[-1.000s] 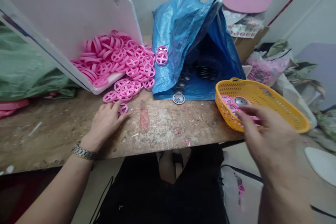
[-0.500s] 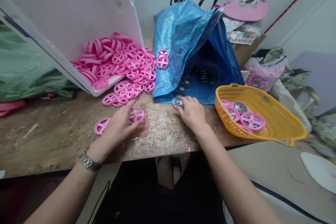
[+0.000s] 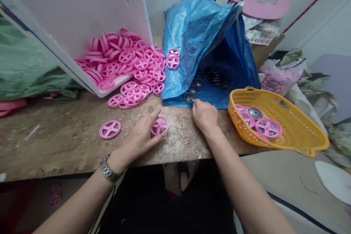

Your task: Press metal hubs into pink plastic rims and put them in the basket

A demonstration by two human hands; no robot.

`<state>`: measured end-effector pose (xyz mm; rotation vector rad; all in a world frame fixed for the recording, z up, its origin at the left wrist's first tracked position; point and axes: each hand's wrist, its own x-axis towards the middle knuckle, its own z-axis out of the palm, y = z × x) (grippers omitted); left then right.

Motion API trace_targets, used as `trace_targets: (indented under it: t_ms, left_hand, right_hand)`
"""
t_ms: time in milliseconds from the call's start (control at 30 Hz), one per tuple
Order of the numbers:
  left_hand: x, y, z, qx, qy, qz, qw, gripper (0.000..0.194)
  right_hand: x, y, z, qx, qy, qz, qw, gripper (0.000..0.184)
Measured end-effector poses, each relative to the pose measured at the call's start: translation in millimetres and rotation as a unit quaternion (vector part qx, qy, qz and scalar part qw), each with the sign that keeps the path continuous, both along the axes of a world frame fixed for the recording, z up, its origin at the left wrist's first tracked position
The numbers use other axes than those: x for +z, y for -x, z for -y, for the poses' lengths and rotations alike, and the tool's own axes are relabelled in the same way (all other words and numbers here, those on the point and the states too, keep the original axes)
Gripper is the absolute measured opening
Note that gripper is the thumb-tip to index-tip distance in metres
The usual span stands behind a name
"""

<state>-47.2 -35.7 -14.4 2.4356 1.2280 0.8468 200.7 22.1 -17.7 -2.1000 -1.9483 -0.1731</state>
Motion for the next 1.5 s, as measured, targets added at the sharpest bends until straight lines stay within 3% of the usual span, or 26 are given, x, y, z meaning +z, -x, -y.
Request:
trace_targets:
  t_ms: [100, 200, 267, 333, 400, 433, 533, 733, 933, 1067, 1233, 1400, 1433, 1500]
  left_hand:
    - [-1.9, -3.0, 0.1, 0.011, 0.046, 0.067, 0.997, 0.072]
    - [1.5, -9.7, 0.4, 0.025, 0.173, 0.207, 0.963, 0.079]
    - [7.3, -14.7, 0.9, 0.034, 0.302, 0.341, 0.889, 0.076]
    - [14.1, -18.5, 1.6, 0.039, 0.424, 0.455, 0.782, 0.062]
    - [19.5, -21.0, 2.6, 0.023, 0.507, 0.519, 0.688, 0.043]
    - [21.4, -21.9, 3.3, 0.01, 0.534, 0.533, 0.657, 0.036]
    - [23.4, -25.2, 6.3, -0.017, 0.571, 0.548, 0.611, 0.027]
    - [19.8, -34.9, 13.9, -0.052, 0.592, 0.551, 0.586, 0.028]
    - [13.2, -37.2, 17.2, -0.079, 0.589, 0.546, 0.59, 0.029]
    - [11.2, -38.2, 19.4, -0.086, 0.587, 0.511, 0.622, 0.035]
    - [11.2, -36.8, 23.9, -0.059, 0.51, 0.443, 0.735, 0.036]
    - [13.3, -31.0, 28.4, -0.083, 0.351, 0.293, 0.885, 0.036]
    - [13.6, -31.0, 29.3, -0.074, 0.319, 0.273, 0.905, 0.035]
    - [13.3, -32.5, 31.4, -0.053, 0.303, 0.264, 0.914, 0.028]
  right_hand:
    - [2.2, -9.9, 4.0, 0.0, -0.029, -0.126, 0.992, 0.03]
    - [3.6, -14.0, 13.5, 0.033, -0.058, -0.336, 0.94, 0.027]
    - [5.3, -10.8, 24.3, 0.045, -0.039, -0.472, 0.879, 0.029]
    - [7.7, -3.2, 37.9, 0.05, -0.001, -0.573, 0.818, 0.033]
    - [10.3, 7.0, 52.3, 0.06, 0.023, -0.628, 0.775, 0.034]
    - [11.4, 12.3, 59.0, 0.064, 0.029, -0.64, 0.765, 0.033]
    - [13.6, 26.6, 74.5, 0.08, 0.037, -0.642, 0.762, 0.03]
    - [15.1, 42.9, 88.8, 0.092, 0.019, -0.623, 0.777, 0.023]
    - [16.8, 46.5, 95.3, 0.089, 0.015, -0.652, 0.753, 0.027]
    - [18.8, 39.9, 96.1, 0.113, 0.067, -0.638, 0.759, 0.028]
    - [18.1, 34.5, 96.1, 0.096, 0.086, -0.648, 0.75, 0.028]
    - [19.8, 39.3, 99.8, 0.09, 0.059, -0.634, 0.766, 0.025]
    - [20.2, 40.9, 101.0, 0.09, 0.053, -0.632, 0.768, 0.024]
    - [20.0, 44.1, 103.6, 0.091, 0.042, -0.627, 0.772, 0.022]
